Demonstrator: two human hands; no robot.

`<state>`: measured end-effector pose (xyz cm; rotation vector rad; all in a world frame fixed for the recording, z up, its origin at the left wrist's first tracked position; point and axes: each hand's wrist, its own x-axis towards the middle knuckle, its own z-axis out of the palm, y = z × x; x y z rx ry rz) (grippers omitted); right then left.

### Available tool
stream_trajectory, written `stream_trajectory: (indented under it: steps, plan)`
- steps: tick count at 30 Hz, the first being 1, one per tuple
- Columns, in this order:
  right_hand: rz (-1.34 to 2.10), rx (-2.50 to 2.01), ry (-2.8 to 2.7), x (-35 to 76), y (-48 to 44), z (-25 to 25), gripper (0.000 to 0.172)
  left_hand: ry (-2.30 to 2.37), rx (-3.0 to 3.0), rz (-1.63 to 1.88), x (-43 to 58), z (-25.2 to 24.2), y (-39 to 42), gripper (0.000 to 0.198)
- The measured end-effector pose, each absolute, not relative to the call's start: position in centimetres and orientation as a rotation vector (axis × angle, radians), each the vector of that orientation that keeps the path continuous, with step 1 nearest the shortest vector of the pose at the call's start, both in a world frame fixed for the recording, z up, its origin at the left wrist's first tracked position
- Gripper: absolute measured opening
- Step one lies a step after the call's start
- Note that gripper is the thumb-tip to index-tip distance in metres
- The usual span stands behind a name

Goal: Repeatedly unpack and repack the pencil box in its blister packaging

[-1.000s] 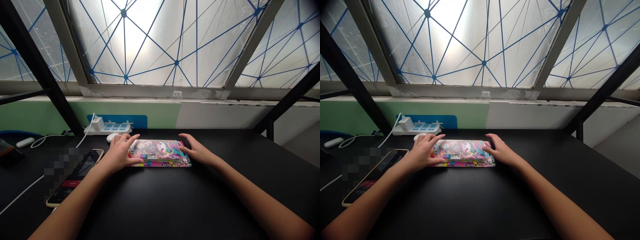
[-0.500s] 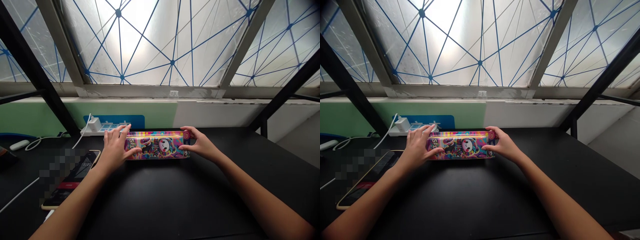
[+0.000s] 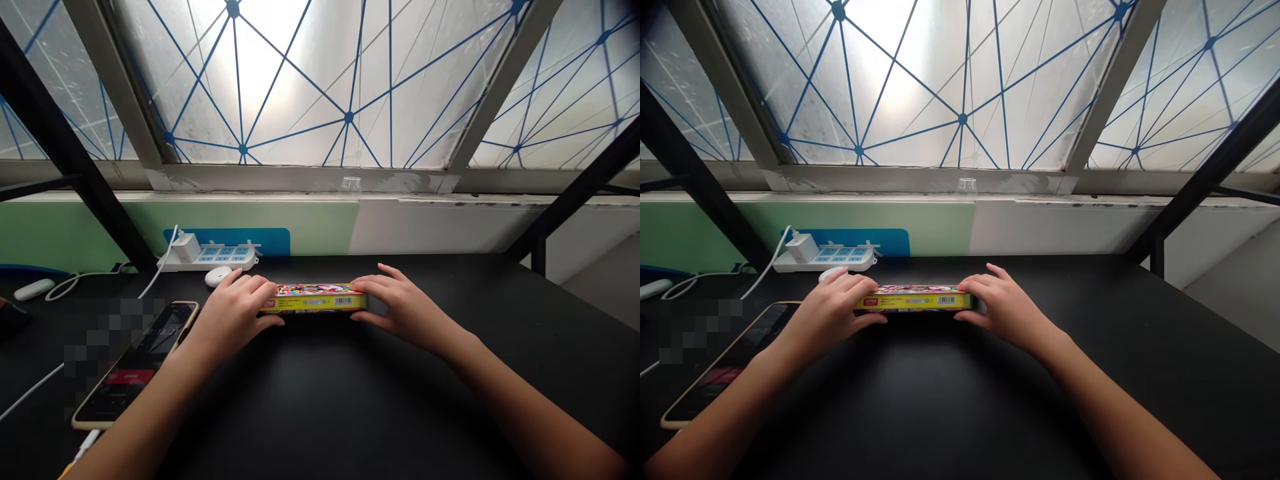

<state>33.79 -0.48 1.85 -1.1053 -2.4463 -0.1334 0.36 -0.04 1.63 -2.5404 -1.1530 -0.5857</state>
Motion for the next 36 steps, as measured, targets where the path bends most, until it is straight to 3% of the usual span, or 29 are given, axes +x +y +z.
stream_trajectory:
  steps: [4, 8, 12, 16, 22, 27, 30, 33, 36]
  plan:
    - [-0.084, -1.104, -2.545, 33.0, -1.0, 1.4, 0.034, -1.108, -2.612, -0.515, 1.2, 1.4, -0.4, 0.041]
    - [0.009, -1.12, -2.639, 31.6, -1.2, 0.2, 0.058, -1.095, -2.706, -0.515, 2.3, 0.7, -0.6, 0.039]
    - [0.045, -1.126, -2.727, 30.7, -1.2, -0.6, 0.072, -1.23, -2.745, -0.557, 2.5, 0.0, -0.2, 0.064]
    - [0.116, -1.153, -2.755, 30.8, -1.0, -0.5, 0.073, -1.576, -2.76, -0.404, 2.1, -0.7, 0.3, 0.087]
    - [0.363, -1.206, -2.748, 32.1, -0.8, 1.7, 0.069, -1.744, -2.791, -0.329, 1.9, -0.8, 0.4, 0.092]
    - [0.599, -1.282, -2.648, 36.1, -0.3, 3.7, 0.045, -1.702, -2.791, -0.387, 1.7, -1.1, 0.4, 0.089]
    - [0.576, -1.365, -2.548, 37.3, -0.1, 4.0, 0.034, -1.668, -2.797, -0.389, 1.6, -1.2, 0.3, 0.086]
    - [0.308, -1.445, -2.473, 35.5, -0.2, 3.1, 0.044, -1.689, -2.796, -0.327, 1.6, -1.2, 0.3, 0.086]
    - [0.143, -1.306, -2.567, 32.0, -1.0, 1.6, 0.067, -1.704, -2.778, -0.3, 1.7, -1.1, 0.3, 0.086]
